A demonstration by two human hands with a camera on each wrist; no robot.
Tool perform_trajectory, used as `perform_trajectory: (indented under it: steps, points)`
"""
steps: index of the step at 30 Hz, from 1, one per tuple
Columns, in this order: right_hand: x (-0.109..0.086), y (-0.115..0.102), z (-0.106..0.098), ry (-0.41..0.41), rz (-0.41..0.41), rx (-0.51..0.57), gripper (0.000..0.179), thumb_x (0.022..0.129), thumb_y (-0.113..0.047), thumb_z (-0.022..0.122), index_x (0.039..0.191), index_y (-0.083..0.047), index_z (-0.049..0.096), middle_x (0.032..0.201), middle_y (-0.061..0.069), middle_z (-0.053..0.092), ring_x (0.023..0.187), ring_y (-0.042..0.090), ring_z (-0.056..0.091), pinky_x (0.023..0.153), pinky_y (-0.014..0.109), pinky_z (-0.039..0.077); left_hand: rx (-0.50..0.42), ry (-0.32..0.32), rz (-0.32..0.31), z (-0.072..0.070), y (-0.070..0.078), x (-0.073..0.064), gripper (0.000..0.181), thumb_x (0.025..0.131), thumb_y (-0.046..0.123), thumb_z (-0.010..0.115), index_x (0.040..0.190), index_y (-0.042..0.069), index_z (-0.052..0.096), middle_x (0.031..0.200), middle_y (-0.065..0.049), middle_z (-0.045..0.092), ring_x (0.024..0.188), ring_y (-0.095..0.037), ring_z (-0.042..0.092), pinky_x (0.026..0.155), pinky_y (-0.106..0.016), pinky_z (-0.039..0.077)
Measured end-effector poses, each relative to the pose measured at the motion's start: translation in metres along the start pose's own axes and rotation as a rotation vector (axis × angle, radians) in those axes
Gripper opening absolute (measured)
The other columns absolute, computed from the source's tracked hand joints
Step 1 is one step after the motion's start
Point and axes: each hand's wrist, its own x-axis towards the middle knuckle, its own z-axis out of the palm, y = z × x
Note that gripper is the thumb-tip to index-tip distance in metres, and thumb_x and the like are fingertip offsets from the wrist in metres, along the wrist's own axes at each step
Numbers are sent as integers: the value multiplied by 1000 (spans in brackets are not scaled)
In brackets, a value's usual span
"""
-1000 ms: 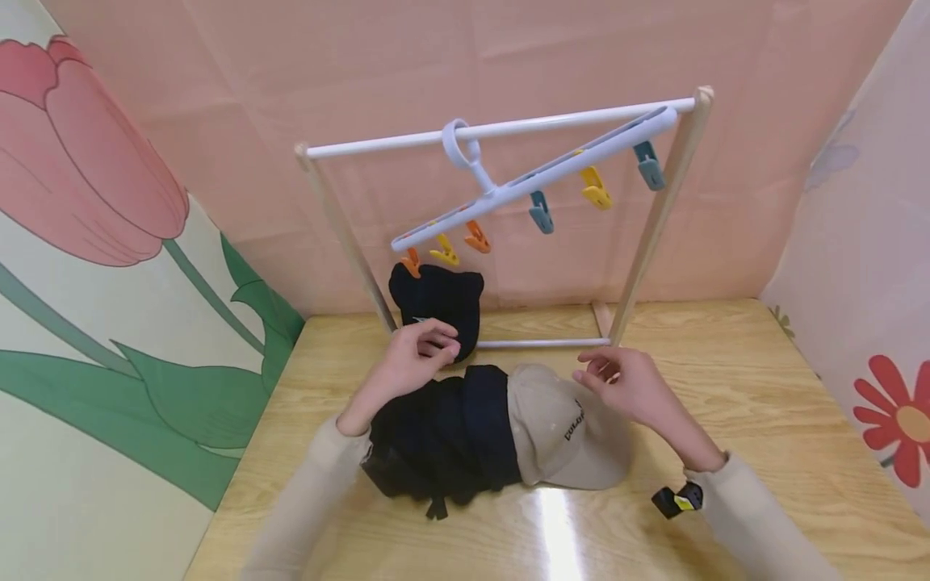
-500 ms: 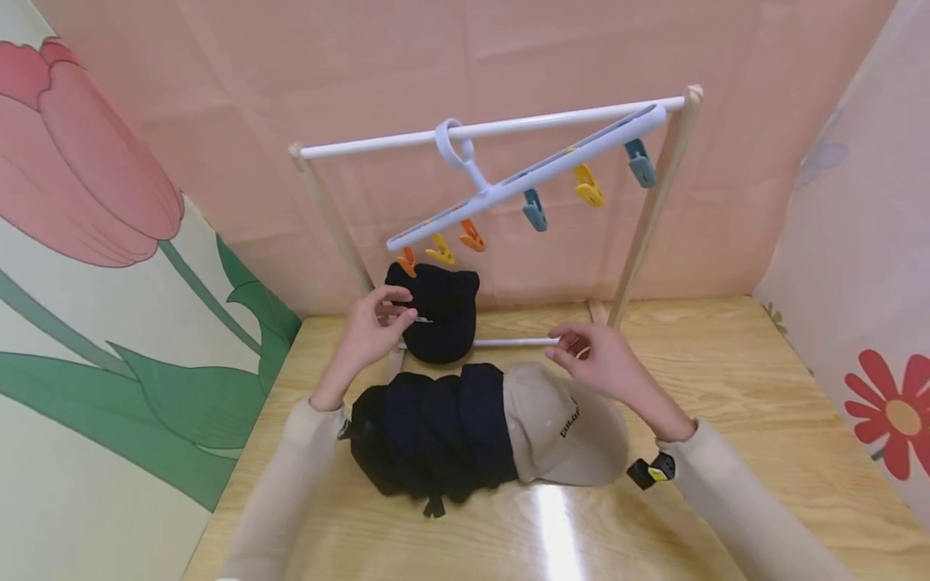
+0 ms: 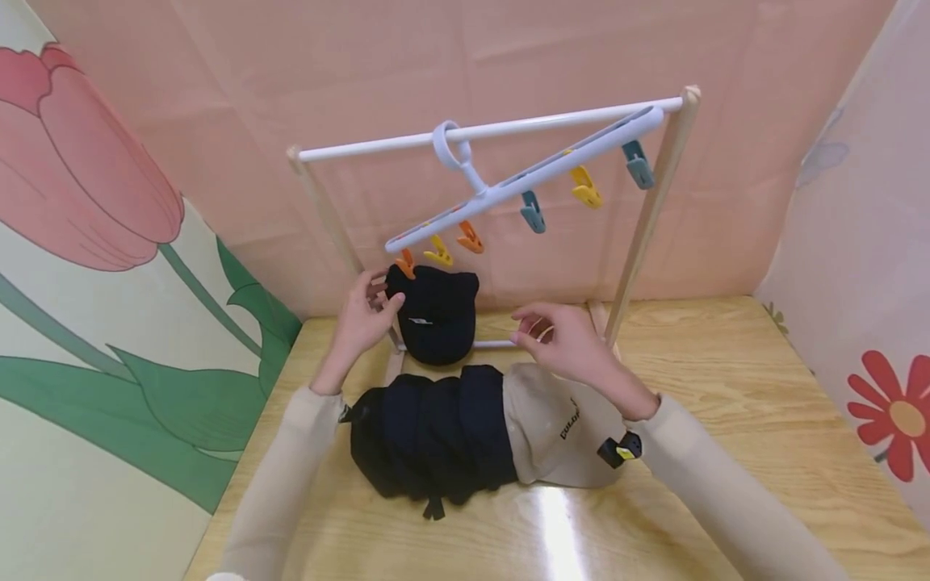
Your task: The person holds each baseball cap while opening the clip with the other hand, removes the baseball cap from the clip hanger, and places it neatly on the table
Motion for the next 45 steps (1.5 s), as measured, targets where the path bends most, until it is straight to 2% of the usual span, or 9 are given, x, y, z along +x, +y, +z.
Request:
perform_trajectory:
  steps: [6, 8, 11, 17, 23, 28, 34, 40, 45]
  points:
    - [9, -16, 4, -36, -32, -32, 24, 96, -12, 80, 119, -4, 77, 92, 2, 77, 85, 17, 71, 74, 41, 64, 156, 23, 114, 5, -9, 10, 54, 99, 7, 71, 147, -10, 53, 141, -30, 59, 126, -46, 62, 106, -52, 56]
    - [13, -21, 5, -44, -37, -29, 24, 97, -12, 80, 119, -3, 77, 92, 3, 76, 85, 17, 71, 75, 45, 64, 208, 34, 148, 6, -12, 13, 53, 98, 6, 72, 146, -10, 54, 141, -30, 60, 127, -46, 62, 107, -53, 54]
    - [18, -29, 7, -48, -47, -18, 24, 97, -12, 79, 119, -1, 77, 93, 5, 77, 86, 19, 72, 75, 45, 63, 240, 41, 181, 9, -15, 15, 54, 98, 5, 71, 147, -10, 53, 145, -29, 60, 133, -45, 59, 112, -56, 50]
    - [32, -42, 13, -59, -61, -5, 22, 98, -12, 78, 118, -2, 77, 100, 7, 80, 89, 21, 73, 78, 44, 64, 229, 32, 180, 10, -16, 17, 59, 100, 3, 68, 154, -8, 47, 154, -29, 54, 143, -45, 53, 119, -57, 44]
    - [47, -51, 21, -49, -53, 33, 31, 98, -13, 78, 127, -3, 74, 113, 10, 80, 100, 25, 75, 87, 48, 64, 244, 14, 174, 10, -17, 20, 59, 100, -3, 63, 156, -5, 45, 156, -29, 52, 143, -45, 52, 120, -56, 43]
    - [56, -55, 30, -27, -48, 52, 35, 99, -13, 78, 131, -1, 71, 120, 14, 78, 106, 29, 75, 94, 51, 62, 251, 12, 181, 12, -18, 22, 54, 101, -5, 60, 154, -1, 48, 153, -25, 56, 141, -41, 55, 119, -53, 45]
    - [67, -60, 42, -6, -62, 56, 38, 99, -13, 78, 134, -1, 70, 131, 18, 74, 114, 34, 74, 100, 51, 60, 235, 21, 196, 15, -21, 23, 53, 100, -7, 60, 152, -1, 51, 150, -24, 59, 140, -40, 57, 119, -53, 46]
    - [72, -62, 55, 6, -83, 28, 47, 101, -15, 75, 143, 0, 64, 141, 20, 68, 124, 38, 69, 104, 53, 58, 247, 6, 194, 17, -24, 23, 51, 101, -4, 59, 152, 2, 52, 149, -22, 60, 139, -38, 58, 118, -50, 47]
    - [76, -63, 63, 23, -102, 2, 53, 101, -15, 74, 149, 1, 59, 148, 22, 63, 129, 39, 65, 105, 53, 57, 235, 8, 205, 18, -24, 23, 48, 100, -5, 60, 147, 0, 56, 144, -23, 62, 136, -39, 59, 116, -51, 48]
